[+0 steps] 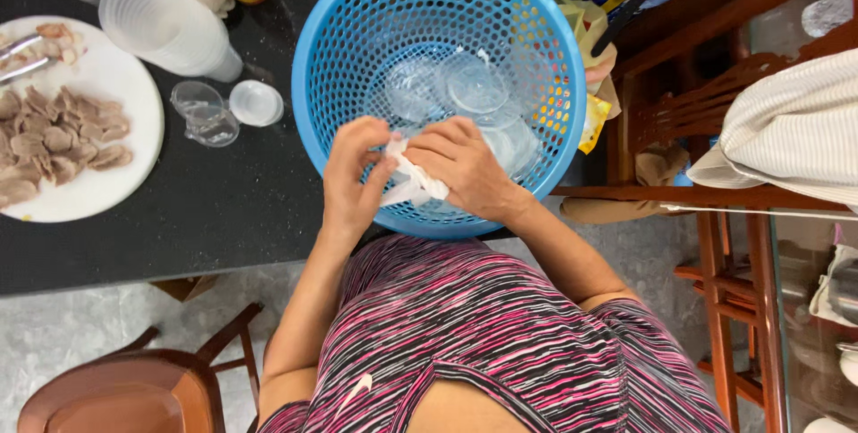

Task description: The person wipes the inside and outside of clear plastic cups with a white cloth, one at a time, and places them on the table. The person repeats this process for multiple cups from a blue basket.

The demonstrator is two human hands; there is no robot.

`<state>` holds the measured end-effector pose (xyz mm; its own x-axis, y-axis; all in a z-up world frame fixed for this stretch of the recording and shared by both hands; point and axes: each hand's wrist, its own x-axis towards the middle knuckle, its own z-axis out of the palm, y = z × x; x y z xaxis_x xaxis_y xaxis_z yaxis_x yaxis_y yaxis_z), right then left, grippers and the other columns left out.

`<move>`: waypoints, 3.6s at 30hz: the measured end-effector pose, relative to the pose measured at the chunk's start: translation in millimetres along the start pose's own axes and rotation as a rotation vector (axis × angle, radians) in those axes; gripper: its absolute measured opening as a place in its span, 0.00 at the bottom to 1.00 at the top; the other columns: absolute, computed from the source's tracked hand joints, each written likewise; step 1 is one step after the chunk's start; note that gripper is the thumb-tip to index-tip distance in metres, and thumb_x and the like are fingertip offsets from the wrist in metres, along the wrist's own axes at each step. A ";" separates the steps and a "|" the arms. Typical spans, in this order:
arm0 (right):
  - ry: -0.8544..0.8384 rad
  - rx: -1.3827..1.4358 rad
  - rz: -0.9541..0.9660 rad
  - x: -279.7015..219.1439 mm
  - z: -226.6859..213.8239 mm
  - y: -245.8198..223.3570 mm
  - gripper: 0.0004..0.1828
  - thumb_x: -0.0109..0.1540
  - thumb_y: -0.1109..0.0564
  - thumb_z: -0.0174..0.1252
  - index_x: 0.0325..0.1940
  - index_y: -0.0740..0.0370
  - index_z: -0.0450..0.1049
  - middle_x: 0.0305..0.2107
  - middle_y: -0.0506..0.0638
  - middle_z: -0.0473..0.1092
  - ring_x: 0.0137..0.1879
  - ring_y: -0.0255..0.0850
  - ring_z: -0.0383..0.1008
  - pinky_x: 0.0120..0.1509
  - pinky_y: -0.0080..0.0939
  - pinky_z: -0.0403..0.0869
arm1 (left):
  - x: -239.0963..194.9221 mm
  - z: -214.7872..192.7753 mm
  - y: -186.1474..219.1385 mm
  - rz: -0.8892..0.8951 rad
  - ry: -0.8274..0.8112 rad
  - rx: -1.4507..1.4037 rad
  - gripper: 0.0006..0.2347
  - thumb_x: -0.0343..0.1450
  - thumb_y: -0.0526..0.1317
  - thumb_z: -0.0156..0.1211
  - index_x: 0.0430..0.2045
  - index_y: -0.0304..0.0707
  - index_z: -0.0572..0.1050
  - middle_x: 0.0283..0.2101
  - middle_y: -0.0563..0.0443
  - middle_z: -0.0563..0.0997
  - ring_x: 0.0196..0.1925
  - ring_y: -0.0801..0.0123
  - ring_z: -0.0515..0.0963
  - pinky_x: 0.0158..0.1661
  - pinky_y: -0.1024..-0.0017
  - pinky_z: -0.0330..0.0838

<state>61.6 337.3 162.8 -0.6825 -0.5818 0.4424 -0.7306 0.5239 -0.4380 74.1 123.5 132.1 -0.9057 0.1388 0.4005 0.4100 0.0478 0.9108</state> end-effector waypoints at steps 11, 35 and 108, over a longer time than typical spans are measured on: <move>-0.035 0.031 -0.480 16.1 -21.8 1.1 0.18 0.59 0.62 0.65 0.52 0.66 0.77 0.55 0.57 0.72 0.63 0.53 0.74 0.67 0.49 0.76 | -20.3 -0.9 -41.2 -0.713 -0.102 -0.931 0.20 0.82 0.49 0.44 0.53 0.24 0.71 0.40 0.45 0.81 0.36 0.66 0.81 0.32 0.70 0.75; 0.329 1.539 0.848 -25.9 23.2 57.5 0.14 0.62 0.62 0.61 0.53 0.65 0.78 0.39 0.50 0.75 0.41 0.37 0.75 0.43 0.35 0.72 | -5.1 -28.4 13.5 0.439 0.072 0.645 0.22 0.64 0.37 0.74 0.51 0.47 0.74 0.56 0.41 0.74 0.56 0.49 0.72 0.55 0.54 0.65; 0.320 0.452 0.395 -34.4 1.5 23.8 0.22 0.59 0.72 0.58 0.57 0.66 0.71 0.49 0.56 0.73 0.56 0.45 0.76 0.63 0.40 0.73 | 51.8 11.9 -3.6 0.000 -0.395 -0.122 0.12 0.66 0.30 0.70 0.40 0.36 0.74 0.56 0.44 0.70 0.59 0.61 0.75 0.60 0.65 0.72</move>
<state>67.7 368.9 136.0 -0.9200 -0.1511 0.3617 -0.3914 0.3071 -0.8674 27.1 142.3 148.4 -0.7852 0.5093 0.3523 0.3725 -0.0661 0.9257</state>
